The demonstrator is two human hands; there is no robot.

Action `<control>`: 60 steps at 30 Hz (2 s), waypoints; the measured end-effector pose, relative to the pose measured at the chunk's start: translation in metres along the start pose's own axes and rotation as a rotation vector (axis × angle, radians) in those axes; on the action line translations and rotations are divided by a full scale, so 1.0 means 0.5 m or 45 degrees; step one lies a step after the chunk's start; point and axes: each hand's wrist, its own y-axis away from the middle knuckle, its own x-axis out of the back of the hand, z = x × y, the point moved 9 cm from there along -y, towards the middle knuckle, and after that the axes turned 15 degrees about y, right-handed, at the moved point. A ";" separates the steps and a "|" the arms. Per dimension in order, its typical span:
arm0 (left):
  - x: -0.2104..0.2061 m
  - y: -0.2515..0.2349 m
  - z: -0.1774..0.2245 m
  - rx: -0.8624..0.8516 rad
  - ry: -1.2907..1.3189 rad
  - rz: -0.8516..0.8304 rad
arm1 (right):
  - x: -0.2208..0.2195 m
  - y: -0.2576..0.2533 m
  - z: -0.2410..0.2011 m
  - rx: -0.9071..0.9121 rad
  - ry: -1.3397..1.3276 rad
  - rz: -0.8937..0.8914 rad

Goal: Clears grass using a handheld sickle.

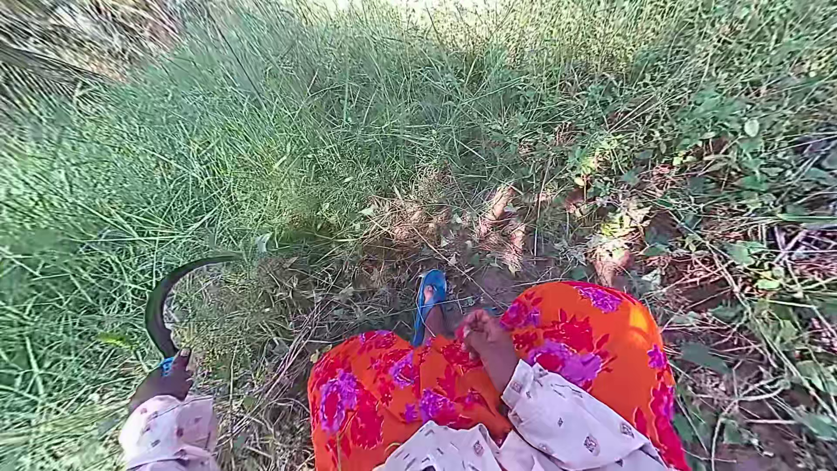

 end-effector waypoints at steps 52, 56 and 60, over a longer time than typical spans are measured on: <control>-0.740 0.697 0.324 0.256 1.169 -1.445 | 0.029 -0.118 0.119 -0.525 0.250 0.420; -0.751 0.682 0.327 0.312 1.198 -1.400 | 0.040 -0.063 0.089 -0.434 0.132 0.595; -0.764 0.713 0.330 0.148 1.018 -1.510 | 0.084 -0.131 0.081 -0.378 0.075 0.782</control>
